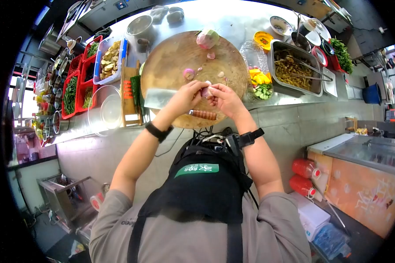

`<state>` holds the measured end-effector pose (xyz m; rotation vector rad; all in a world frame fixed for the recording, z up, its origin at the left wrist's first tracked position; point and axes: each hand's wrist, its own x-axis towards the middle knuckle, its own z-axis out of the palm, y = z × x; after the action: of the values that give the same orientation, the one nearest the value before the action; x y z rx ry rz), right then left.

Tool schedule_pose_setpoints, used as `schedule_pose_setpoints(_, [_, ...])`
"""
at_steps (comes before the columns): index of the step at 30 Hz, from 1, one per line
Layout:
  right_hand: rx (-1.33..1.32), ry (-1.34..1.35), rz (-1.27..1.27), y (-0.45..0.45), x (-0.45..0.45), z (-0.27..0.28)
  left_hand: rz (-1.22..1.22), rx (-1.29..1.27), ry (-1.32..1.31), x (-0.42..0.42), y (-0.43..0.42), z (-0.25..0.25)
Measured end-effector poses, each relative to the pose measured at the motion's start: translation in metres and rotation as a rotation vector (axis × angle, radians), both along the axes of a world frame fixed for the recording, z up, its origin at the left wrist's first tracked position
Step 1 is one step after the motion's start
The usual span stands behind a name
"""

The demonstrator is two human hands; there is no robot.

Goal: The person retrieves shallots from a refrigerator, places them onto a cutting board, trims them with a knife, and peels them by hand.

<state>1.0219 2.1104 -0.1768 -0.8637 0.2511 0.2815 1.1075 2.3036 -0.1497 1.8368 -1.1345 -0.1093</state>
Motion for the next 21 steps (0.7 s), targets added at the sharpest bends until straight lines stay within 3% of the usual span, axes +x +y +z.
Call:
schedule_pose_setpoints(2, [0.005,0.016,-0.039,-0.001,0.001,0.005,0.004,0.014,0.142,-0.003,0.003,0.012])
schedule_pose_setpoints(15, [-0.002,0.002,0.008,0.004,0.0,0.013,0.069,0.038,0.051,-0.003,0.0,0.009])
schedule_pose_setpoints(17, [0.0,-0.006,0.015,0.002,-0.001,0.012,0.084,0.065,0.247,-0.005,-0.001,0.013])
schedule_pose_setpoints(21, [0.007,0.003,0.042,-0.001,-0.001,0.011,0.07,0.074,0.255,-0.007,0.0,0.02])
